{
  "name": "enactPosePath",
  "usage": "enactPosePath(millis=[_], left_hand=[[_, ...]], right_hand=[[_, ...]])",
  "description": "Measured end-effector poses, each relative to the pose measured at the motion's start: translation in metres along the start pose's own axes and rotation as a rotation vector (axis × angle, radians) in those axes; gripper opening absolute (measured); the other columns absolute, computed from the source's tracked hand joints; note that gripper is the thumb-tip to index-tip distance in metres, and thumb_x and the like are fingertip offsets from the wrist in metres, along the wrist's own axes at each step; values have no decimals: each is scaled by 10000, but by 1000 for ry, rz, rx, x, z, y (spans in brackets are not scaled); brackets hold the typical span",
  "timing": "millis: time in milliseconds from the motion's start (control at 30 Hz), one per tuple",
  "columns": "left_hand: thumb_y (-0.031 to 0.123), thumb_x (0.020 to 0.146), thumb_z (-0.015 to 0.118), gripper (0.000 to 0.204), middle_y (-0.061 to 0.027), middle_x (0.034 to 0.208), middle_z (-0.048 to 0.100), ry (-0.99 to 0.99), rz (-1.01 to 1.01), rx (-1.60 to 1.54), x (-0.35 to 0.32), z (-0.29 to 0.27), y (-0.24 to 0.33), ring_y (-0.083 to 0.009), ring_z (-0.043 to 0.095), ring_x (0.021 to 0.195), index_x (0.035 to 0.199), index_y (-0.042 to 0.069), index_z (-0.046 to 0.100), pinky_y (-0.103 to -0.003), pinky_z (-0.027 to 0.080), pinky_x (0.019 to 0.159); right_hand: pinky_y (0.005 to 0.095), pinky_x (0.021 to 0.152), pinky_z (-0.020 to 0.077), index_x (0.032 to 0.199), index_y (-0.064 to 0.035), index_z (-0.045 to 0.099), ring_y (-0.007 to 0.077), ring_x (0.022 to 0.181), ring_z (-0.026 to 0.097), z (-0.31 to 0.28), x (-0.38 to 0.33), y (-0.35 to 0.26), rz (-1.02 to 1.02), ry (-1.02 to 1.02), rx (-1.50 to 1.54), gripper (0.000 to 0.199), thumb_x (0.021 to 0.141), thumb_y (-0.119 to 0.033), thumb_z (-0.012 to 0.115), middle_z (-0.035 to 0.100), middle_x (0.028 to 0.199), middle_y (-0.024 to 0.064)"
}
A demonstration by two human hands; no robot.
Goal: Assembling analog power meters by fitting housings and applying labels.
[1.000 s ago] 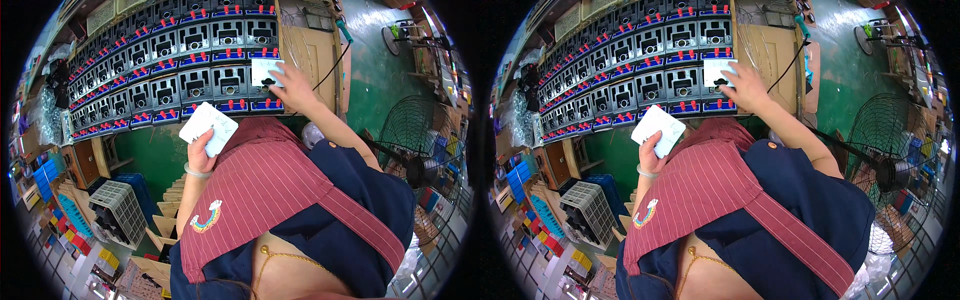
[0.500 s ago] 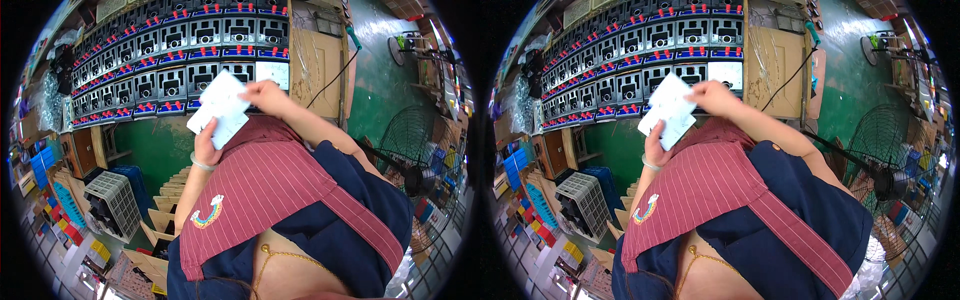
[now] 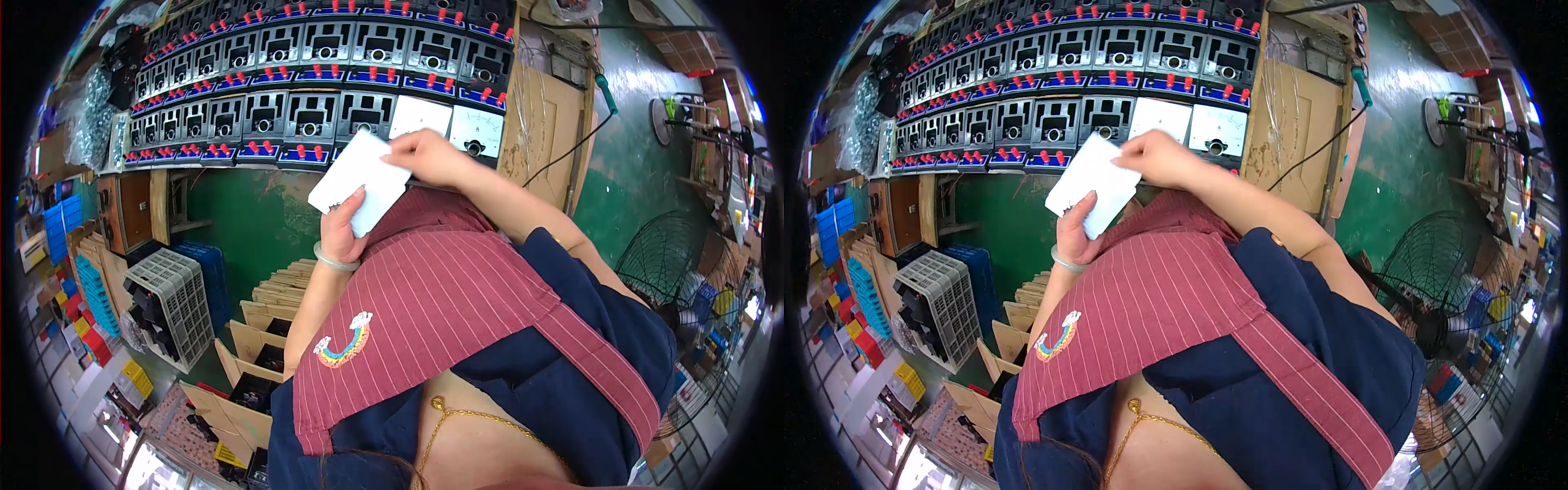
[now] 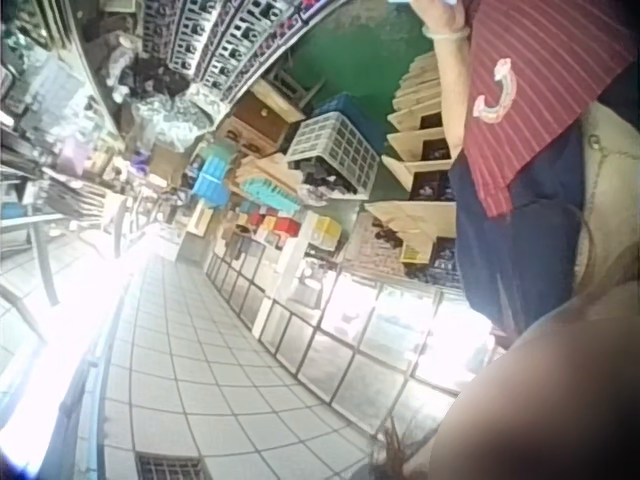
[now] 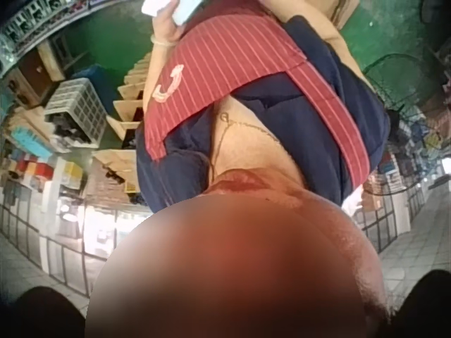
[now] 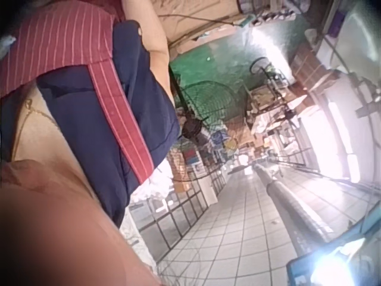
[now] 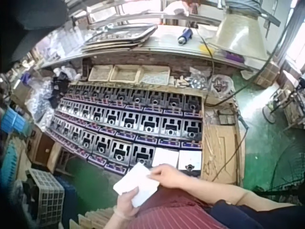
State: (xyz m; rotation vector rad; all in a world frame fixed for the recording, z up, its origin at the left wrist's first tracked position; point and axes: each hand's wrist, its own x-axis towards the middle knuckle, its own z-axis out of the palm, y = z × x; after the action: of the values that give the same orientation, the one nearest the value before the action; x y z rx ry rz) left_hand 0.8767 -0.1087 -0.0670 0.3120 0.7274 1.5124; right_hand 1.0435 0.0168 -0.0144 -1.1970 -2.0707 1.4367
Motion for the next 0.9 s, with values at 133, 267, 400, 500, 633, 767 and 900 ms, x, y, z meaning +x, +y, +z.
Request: enactPosePath(millis=[133, 267, 400, 500, 633, 767, 900], left_hand=[[69, 874, 576, 412, -134, 1152, 596, 1, 56, -14, -5, -13, 13, -267, 606, 1045, 1266, 13, 466, -405, 495, 906], [42, 865, 575, 416, -135, 1143, 597, 17, 62, -26, -6, -24, 25, -269, 605, 1048, 1265, 9, 467, -405, 494, 911], [12, 855, 584, 437, -126, 1139, 598, 45, 118, -49, -12, -26, 28, -260, 603, 1048, 1273, -1, 457, -385, 493, 908], [26, 883, 550, 430, -152, 1168, 589, 42, 141, -115, -14, -31, 36, -266, 586, 1080, 1294, -20, 434, -375, 470, 937], [122, 916, 498, 421, -202, 1201, 571, 68, 190, -183, -21, -60, 68, -310, 561, 1117, 1295, -44, 418, -415, 444, 965], [168, 903, 516, 452, -180, 1272, 533, 152, 284, -173, -13, -127, 126, -314, 551, 1133, 1322, 41, 401, -482, 463, 952], [157, 906, 512, 475, -203, 1284, 517, 137, 333, -113, 14, -181, 196, -323, 537, 1155, 1347, 40, 379, -470, 454, 966]], right_hand=[[289, 662, 471, 868, -50, 715, 145, 682, 604, -35, 61, -6, -120, 249, -30, 208, 815, -250, 697, 672, 782, 46], [388, 805, 463, 965, -64, 680, 294, 922, 570, -22, 79, -17, -594, 422, -745, 318, 740, -285, 724, 602, 1006, 109], [337, 819, 465, 903, -60, 695, 218, 888, 599, 29, 40, -30, -420, 145, -419, 235, 760, -243, 734, 630, 913, 105], [281, 733, 489, 856, -15, 703, 104, 773, 627, 49, 51, -22, -180, -153, 59, 204, 813, -214, 707, 690, 819, 45], [277, 678, 491, 923, -23, 668, 94, 733, 627, 41, 108, -58, -62, 0, 333, 203, 885, -217, 619, 680, 821, 46], [266, 585, 426, 730, -47, 641, 98, 623, 530, 110, 115, -46, 65, -344, 254, 224, 807, -245, 711, 611, 673, 8], [272, 563, 415, 734, -9, 620, 95, 611, 506, 137, 128, -54, -17, -181, -30, 259, 807, -240, 709, 596, 664, 18]])
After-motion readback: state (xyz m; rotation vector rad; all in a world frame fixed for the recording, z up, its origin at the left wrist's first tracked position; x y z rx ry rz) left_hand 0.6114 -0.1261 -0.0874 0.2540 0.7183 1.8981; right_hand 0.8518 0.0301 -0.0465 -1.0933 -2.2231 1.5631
